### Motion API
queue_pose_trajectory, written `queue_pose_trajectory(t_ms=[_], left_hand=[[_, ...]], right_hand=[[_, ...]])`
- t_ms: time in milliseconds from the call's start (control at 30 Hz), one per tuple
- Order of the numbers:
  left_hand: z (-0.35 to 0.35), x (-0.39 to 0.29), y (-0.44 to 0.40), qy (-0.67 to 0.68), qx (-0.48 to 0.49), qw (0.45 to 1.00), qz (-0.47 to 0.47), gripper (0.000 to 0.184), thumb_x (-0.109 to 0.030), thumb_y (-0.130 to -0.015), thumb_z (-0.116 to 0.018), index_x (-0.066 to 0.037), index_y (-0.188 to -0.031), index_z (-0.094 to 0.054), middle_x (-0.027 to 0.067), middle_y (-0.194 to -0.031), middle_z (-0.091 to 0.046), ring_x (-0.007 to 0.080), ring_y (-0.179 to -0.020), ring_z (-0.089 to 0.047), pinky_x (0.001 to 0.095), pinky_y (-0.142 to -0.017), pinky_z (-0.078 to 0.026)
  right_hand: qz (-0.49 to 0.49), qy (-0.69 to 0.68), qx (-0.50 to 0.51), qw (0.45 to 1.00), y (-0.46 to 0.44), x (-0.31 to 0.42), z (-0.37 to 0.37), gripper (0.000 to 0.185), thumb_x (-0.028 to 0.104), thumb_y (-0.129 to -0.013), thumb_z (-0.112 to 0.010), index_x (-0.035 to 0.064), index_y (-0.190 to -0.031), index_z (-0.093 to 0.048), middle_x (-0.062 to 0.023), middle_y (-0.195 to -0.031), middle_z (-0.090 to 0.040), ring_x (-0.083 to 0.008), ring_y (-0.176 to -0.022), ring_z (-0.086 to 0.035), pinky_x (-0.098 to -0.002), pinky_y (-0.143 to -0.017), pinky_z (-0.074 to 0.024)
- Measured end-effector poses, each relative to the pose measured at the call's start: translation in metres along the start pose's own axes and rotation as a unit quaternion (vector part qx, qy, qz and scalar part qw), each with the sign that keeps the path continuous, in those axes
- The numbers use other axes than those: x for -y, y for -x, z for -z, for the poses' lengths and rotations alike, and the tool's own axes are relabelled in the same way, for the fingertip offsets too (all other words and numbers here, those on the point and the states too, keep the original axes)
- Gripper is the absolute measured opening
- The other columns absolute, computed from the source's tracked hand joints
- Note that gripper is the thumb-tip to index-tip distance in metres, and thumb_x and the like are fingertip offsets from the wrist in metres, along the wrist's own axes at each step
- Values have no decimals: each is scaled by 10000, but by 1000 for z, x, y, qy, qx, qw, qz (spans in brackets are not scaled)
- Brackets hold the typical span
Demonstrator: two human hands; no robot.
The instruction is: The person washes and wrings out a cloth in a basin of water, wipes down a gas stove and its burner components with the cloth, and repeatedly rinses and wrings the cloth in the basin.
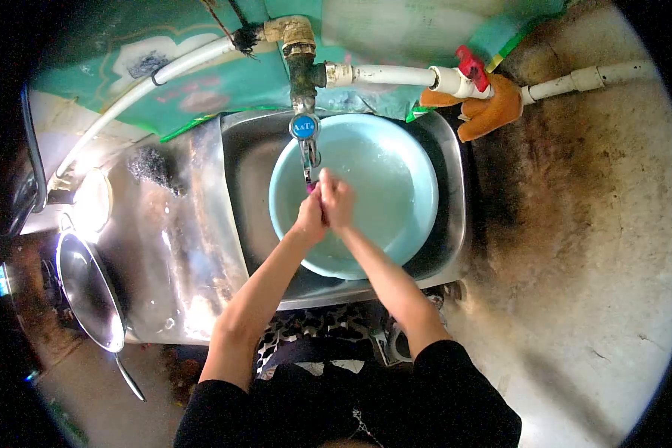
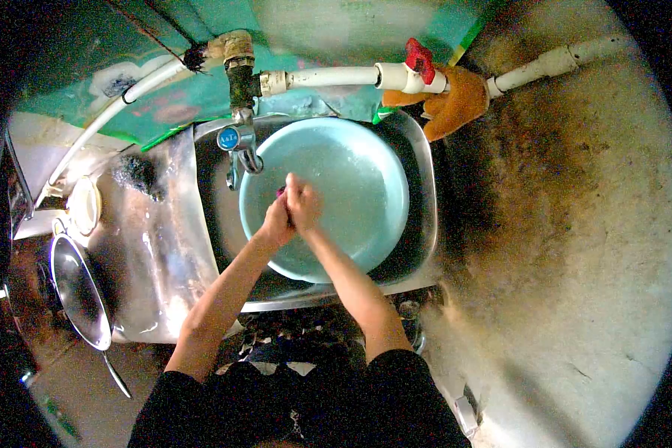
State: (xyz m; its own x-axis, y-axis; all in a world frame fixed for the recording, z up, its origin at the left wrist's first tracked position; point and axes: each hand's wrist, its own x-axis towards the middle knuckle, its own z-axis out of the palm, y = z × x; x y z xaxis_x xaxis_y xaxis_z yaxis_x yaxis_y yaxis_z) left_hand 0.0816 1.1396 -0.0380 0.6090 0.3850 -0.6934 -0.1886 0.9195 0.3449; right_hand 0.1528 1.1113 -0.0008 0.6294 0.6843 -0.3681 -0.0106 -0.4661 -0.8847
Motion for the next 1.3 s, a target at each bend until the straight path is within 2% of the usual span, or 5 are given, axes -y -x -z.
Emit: queue_pose_trajectory(t_ms=[533,733,933,1067,1300], left_hand=[[18,-4,-3,-93,161,982,-36,466,-479,-831,-465,-86,-1082,-491,109,-1024,-543,285,-921,-524,463,-858,-397],[-20,-7,29,-126,-33,991,38,466,-479,-886,-391,-82,-1082,-538,27,-898,-558,182,-821,-514,285,-758,-413],[-21,-50,45,-518,-193,779,-296,459,-376,-865,-486,42,-715,-604,175,-510,-476,219,-452,-481,377,-475,-387],[-59,-47,49,-601,-179,676,-388,504,-383,-838,-535,54,-586,-541,249,-526,-453,333,-455,-496,400,-489,-385],[-39,-58,69,-301,-118,924,-205,244,-240,-832,-587,-1,-784,-577,2,-685,-568,68,-587,-452,252,-520,-368]], right_hand=[[320,63,-120,938,31,1,-9,226,213,-758,-600,23,-713,-487,-128,-748,-533,-279,-673,-528,-378,-595,-406],[15,167,-90,982,-44,-9,23,539,433,-903,-299,13,-665,-542,-190,-628,-555,-352,-634,-548,-448,-592,-408],[41,133,185,973,-55,7,90,586,586,-793,-432,23,-823,-591,-181,-740,-574,-318,-767,-573,-409,-753,-424],[428,256,152,853,-20,-17,84,354,256,-719,-680,116,-1025,-570,-95,-911,-600,-229,-897,-571,-366,-901,-364],[71,54,266,960,-30,-23,134,257,223,-783,-523,49,-951,-611,-123,-831,-617,-275,-851,-571,-372,-780,-421]])
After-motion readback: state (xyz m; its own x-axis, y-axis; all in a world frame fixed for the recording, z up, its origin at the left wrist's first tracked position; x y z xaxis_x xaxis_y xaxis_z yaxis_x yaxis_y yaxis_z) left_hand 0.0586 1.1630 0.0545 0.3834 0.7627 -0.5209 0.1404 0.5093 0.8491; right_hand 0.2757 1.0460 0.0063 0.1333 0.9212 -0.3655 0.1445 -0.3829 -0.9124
